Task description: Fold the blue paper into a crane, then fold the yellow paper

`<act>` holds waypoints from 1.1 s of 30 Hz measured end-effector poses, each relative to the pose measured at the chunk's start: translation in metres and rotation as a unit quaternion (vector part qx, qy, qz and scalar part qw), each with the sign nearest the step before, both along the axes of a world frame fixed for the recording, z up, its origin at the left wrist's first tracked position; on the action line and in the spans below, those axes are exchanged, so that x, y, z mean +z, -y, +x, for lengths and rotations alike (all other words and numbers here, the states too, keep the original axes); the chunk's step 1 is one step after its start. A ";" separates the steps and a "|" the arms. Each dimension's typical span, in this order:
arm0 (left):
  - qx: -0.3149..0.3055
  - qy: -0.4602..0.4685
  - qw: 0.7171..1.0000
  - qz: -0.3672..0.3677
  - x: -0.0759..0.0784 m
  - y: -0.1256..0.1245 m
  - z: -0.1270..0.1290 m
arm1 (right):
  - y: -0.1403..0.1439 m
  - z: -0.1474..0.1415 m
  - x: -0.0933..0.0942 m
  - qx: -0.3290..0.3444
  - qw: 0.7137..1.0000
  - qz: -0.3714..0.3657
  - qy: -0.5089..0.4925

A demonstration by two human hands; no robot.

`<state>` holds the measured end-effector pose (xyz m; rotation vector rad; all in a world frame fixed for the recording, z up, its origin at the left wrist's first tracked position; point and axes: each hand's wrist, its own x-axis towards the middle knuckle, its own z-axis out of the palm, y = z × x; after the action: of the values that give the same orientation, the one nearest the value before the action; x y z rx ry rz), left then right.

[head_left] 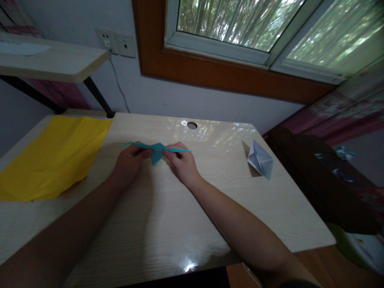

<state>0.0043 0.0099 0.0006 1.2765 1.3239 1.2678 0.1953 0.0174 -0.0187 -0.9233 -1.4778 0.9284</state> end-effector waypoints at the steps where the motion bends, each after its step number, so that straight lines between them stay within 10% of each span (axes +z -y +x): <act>1: 0.007 -0.006 1.000 -0.002 0.000 0.000 0.000 | 0.000 0.000 0.000 -0.002 1.000 -0.003 -0.001; 33: 0.004 -0.045 0.999 -0.003 -0.001 0.000 -0.002 | 0.000 0.000 -0.003 0.000 1.000 -0.029 0.010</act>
<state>0.0024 0.0095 -0.0003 1.3395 1.3962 1.2228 0.1953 0.0175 -0.0215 -0.9775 -1.4735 0.9682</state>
